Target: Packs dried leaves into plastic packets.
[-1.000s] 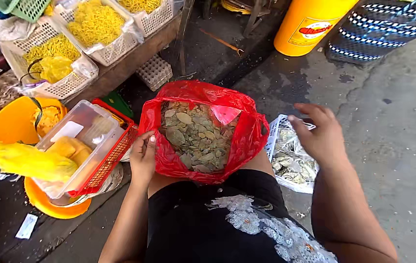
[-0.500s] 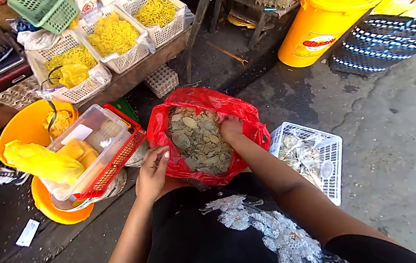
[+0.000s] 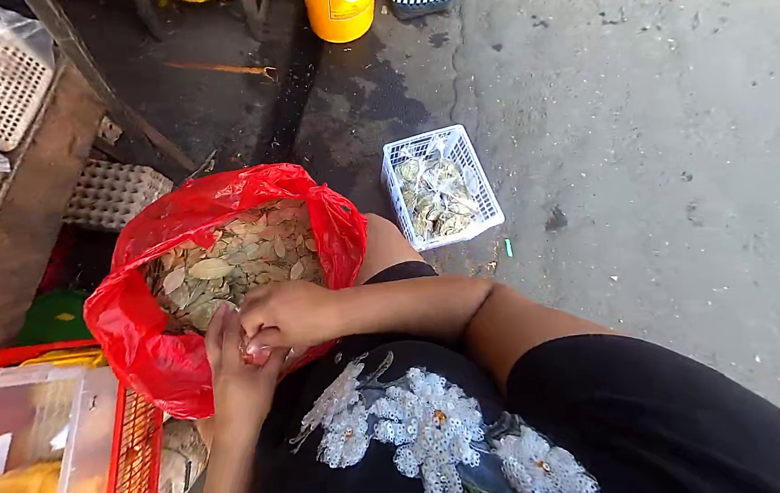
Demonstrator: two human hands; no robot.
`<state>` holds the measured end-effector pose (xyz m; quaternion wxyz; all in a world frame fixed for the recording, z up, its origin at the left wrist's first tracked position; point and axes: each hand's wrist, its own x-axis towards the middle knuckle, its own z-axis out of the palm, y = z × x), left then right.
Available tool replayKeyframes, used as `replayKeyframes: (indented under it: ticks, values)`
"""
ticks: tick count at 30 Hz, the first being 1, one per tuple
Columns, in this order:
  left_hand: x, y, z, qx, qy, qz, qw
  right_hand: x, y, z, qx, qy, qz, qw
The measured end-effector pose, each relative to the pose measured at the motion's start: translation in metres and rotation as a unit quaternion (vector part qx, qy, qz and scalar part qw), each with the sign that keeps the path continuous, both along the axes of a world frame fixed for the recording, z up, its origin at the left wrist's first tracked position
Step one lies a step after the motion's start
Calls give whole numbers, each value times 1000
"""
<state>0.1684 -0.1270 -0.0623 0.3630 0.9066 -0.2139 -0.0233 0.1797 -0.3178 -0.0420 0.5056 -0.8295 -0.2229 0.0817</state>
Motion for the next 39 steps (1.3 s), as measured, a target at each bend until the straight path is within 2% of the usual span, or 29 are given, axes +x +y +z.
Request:
replayKeyframes:
  ticks: [3, 5, 9, 11, 16, 19, 21, 23, 26, 30, 35, 39]
  values:
    - [2, -10, 0, 20, -40, 23, 999, -11, 0, 11, 18, -11, 25, 999]
    - [0, -9, -3, 53, -5, 25, 998, -10, -4, 15, -17, -5, 18, 1000]
    - [-7, 7, -20, 36, 7, 24, 999, 2, -8, -3, -101, 77, 62, 990]
    - [-8, 15, -14, 20, -1, 31, 999, -1, -10, -13, -110, 93, 65, 987]
    - [-11, 55, 21, -39, -39, 121, 991, 0, -10, -29, -88, 67, 30, 993]
    - [-20, 73, 41, -55, 4, 46, 997, 1, -14, -31, -82, 59, 18, 995]
    - [-27, 77, 51, 23, 72, -62, 995, -2, -17, -34, -86, 64, 18, 994]
    - [-35, 75, 56, 116, 137, -140, 974, -5, -15, -37, -91, 61, 33, 993]
    - [-43, 66, 38, 215, 183, -144, 948, -5, -10, -40, -105, 49, 80, 990]
    - [-46, 45, 16, 199, 132, -92, 967, -6, -2, -49, -151, 38, 149, 976]
    - [-41, 32, 7, 275, 209, -53, 937, -5, 0, -59, -174, 28, 158, 972]
    - [-39, 31, -16, 252, 127, -56, 958, -5, -6, -64, -194, 19, 151, 969]
